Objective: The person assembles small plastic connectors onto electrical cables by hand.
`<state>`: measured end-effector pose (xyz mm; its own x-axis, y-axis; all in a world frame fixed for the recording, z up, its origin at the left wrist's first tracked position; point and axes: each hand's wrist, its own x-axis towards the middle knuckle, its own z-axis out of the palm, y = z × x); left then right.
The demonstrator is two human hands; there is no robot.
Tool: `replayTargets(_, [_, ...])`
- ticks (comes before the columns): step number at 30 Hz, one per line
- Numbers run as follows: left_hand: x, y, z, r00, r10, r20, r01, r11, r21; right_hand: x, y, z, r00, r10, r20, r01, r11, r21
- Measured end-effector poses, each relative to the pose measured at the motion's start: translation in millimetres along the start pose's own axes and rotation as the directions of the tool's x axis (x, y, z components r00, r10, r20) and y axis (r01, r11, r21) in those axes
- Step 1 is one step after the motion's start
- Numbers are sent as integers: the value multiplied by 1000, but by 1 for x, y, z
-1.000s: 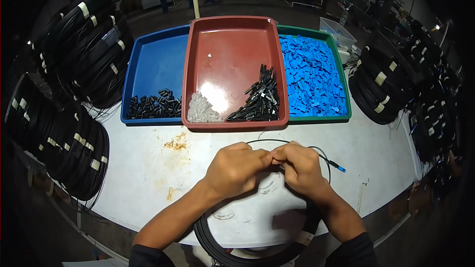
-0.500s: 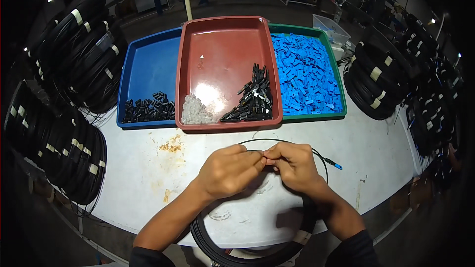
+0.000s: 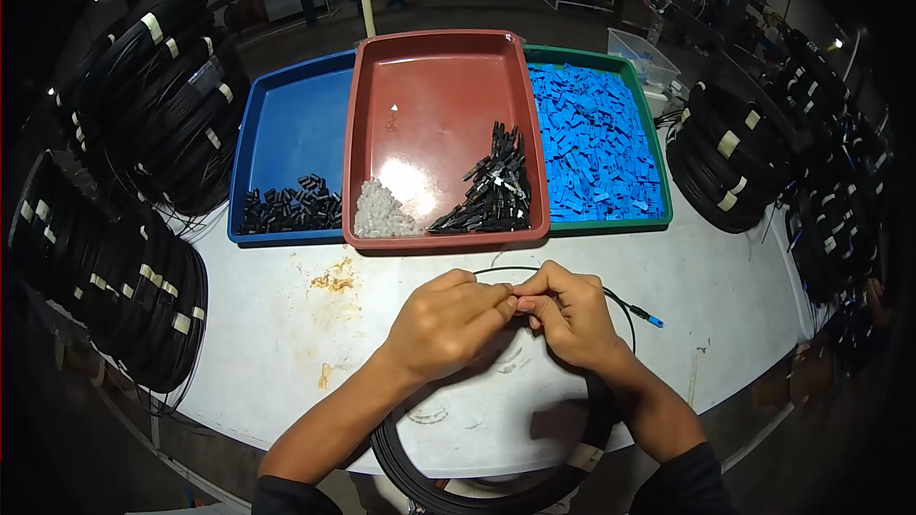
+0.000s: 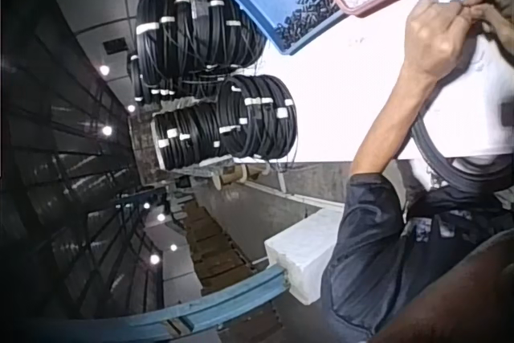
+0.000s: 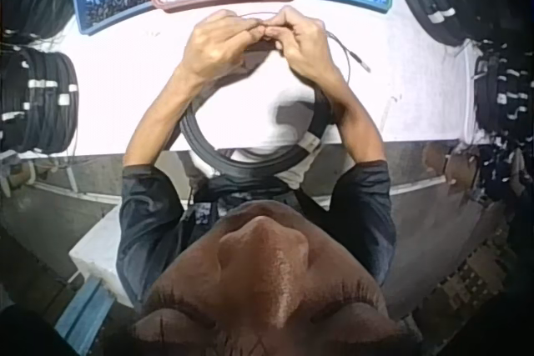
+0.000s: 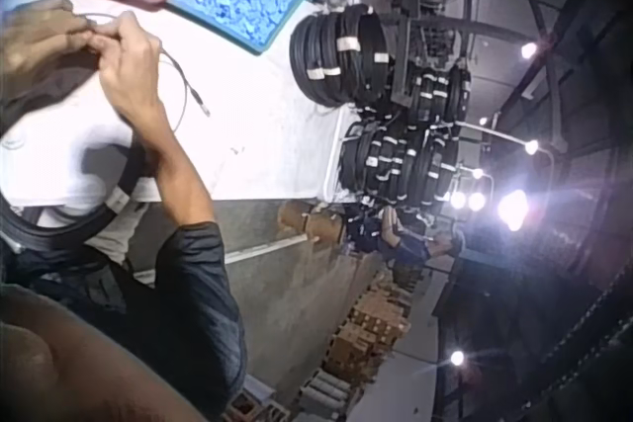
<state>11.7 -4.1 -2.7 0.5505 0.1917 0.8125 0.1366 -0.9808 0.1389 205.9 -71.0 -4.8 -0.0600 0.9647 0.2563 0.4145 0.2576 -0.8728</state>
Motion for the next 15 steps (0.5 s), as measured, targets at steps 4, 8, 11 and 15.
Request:
replayTargets(4, [-5,3,0,868,-493,62,482,805,-347,3,3,2,901,-425,-89,394,886,-247])
replayTargets(8, [0,-1,-7,956,-293,7,290,941,-175,2,7,-2,868,-491,-69,448,836,-316])
replayTargets(11, [0,-3,-6,977,-210,-43,199,963,-179,1,6,1,907,-407,-106,374,896,-241])
replayTargets(15, [-4,-3,-4,963,-269,-33,251,929,-271,7,-4,-3,758,-651,-39,586,705,-400])
